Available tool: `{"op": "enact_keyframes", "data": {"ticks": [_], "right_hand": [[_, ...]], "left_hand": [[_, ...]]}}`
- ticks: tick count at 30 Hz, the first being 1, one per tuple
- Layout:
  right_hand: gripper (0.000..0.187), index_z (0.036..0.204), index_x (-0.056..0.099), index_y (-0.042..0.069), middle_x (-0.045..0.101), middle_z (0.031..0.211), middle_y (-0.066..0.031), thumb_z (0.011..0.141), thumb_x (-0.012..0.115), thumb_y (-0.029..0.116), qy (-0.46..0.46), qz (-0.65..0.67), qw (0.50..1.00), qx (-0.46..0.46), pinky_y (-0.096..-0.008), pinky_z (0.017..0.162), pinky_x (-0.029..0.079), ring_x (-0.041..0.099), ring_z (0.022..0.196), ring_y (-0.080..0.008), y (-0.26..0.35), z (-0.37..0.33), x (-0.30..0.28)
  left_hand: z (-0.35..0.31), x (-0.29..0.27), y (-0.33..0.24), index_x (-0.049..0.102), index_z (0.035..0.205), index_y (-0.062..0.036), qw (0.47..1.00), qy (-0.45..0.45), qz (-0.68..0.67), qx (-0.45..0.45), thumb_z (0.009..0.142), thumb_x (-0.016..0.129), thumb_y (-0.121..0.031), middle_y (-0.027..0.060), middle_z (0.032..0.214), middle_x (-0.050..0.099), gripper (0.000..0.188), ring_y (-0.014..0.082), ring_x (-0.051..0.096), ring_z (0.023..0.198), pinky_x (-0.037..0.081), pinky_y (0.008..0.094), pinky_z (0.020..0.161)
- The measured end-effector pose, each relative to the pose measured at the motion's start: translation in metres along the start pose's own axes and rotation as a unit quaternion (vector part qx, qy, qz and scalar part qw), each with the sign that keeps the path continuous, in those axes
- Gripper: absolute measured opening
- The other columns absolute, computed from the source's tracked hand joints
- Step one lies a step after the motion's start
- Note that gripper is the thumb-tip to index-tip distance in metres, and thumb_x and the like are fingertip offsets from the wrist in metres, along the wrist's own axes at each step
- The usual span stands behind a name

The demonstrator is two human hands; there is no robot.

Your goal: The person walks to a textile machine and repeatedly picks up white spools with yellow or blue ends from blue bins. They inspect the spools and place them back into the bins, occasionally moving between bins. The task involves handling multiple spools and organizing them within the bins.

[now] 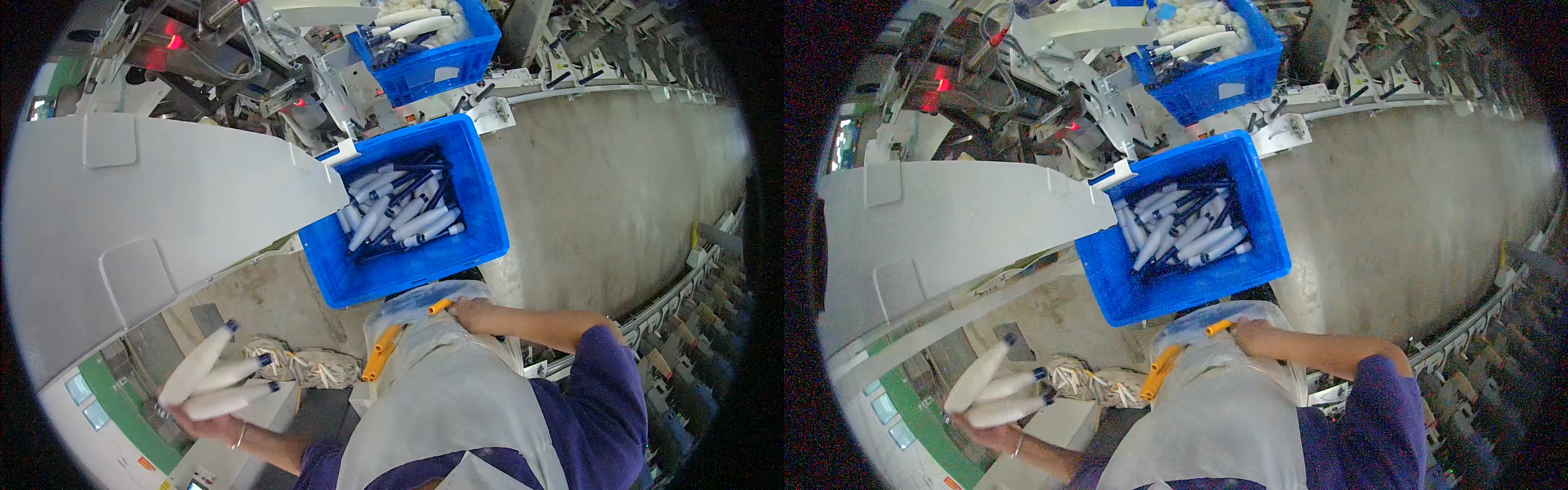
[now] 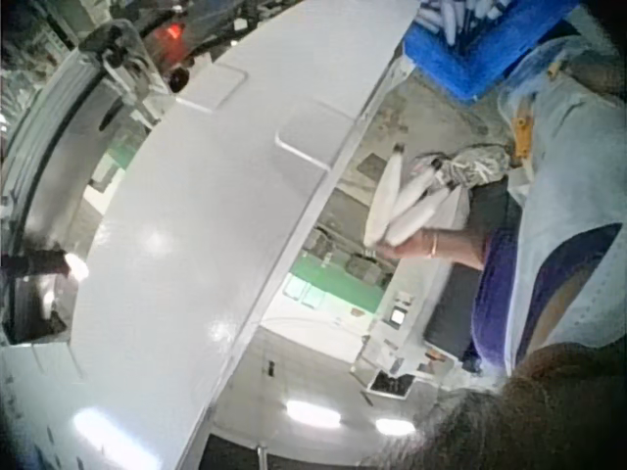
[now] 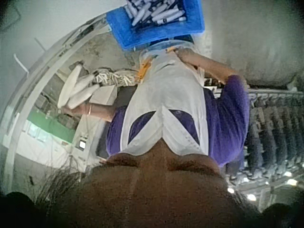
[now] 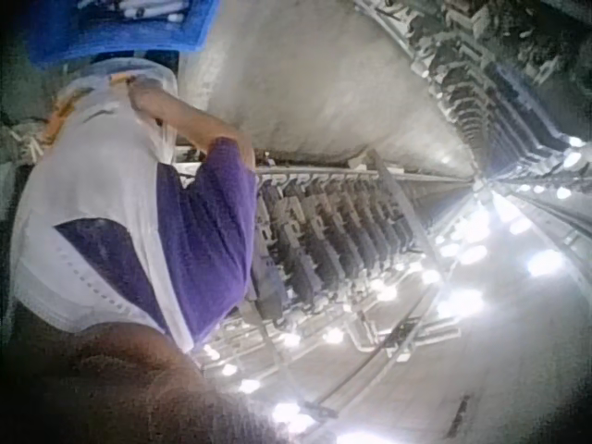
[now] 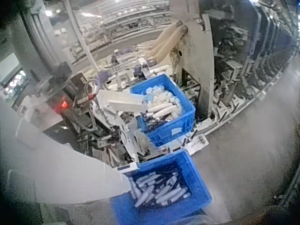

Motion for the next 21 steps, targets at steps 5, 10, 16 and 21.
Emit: {"op": "enact_keyframes", "data": {"ticks": [5, 10, 16, 21], "right_hand": [[0.027, 0.080, 0.064, -0.001, 0.066, 0.089, -0.0228, 0.083, 0.057, 0.025, 0.064, -0.054, 0.990, -0.117, -0.0468, 0.071, 0.052, 0.067, 0.085, -0.0337, -0.004, -0.006, -0.067], [0.011, 0.079, 0.067, 0.005, 0.066, 0.083, -0.0141, 0.074, 0.058, 0.010, -0.238, -0.192, 0.939, -0.160, -0.0465, 0.068, 0.051, 0.065, 0.083, -0.0318, -0.005, 0.115, -0.153], [0.031, 0.108, 0.060, 0.003, 0.064, 0.102, -0.0133, 0.079, 0.056, 0.014, -0.338, -0.184, 0.919, -0.083, -0.0486, 0.085, 0.047, 0.061, 0.098, -0.0291, -0.005, 0.275, -0.102], [0.031, 0.110, 0.061, 0.011, 0.062, 0.105, -0.0136, 0.080, 0.056, 0.017, -0.170, -0.258, 0.950, -0.051, -0.0536, 0.081, 0.045, 0.059, 0.100, -0.0303, -0.021, 0.243, -0.118]], "left_hand": [[-0.029, 0.024, -0.091, 0.046, 0.113, 0.0084, 0.999, 0.009, -0.024, 0.046, 0.086, 0.060, -0.032, 0.0169, 0.107, 0.054, 0.050, 0.0278, 0.054, 0.090, 0.047, 0.0423, 0.078], [-0.016, 0.015, -0.123, 0.041, 0.112, 0.0225, 0.973, 0.225, -0.055, 0.014, 0.079, 0.068, -0.028, 0.0274, 0.111, 0.053, 0.066, 0.0393, 0.054, 0.093, 0.043, 0.0458, 0.084], [0.030, -0.067, -0.151, 0.018, 0.141, 0.0094, 0.837, 0.342, -0.301, -0.304, 0.080, 0.067, -0.028, 0.0110, 0.154, 0.018, 0.086, 0.0356, 0.006, 0.141, 0.005, 0.0571, 0.110], [0.042, -0.086, -0.075, 0.044, 0.130, -0.0061, 0.994, -0.041, 0.100, 0.006, 0.093, 0.044, -0.050, 0.0202, 0.130, 0.049, 0.057, 0.0335, 0.055, 0.114, 0.046, 0.0536, 0.096]]}}
Point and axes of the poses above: each hand's wrist, its own z-axis towards the middle knuckle, its own x-axis out of the palm, y = z × x, the point moved 1 cm from there along z, towards the middle knuckle
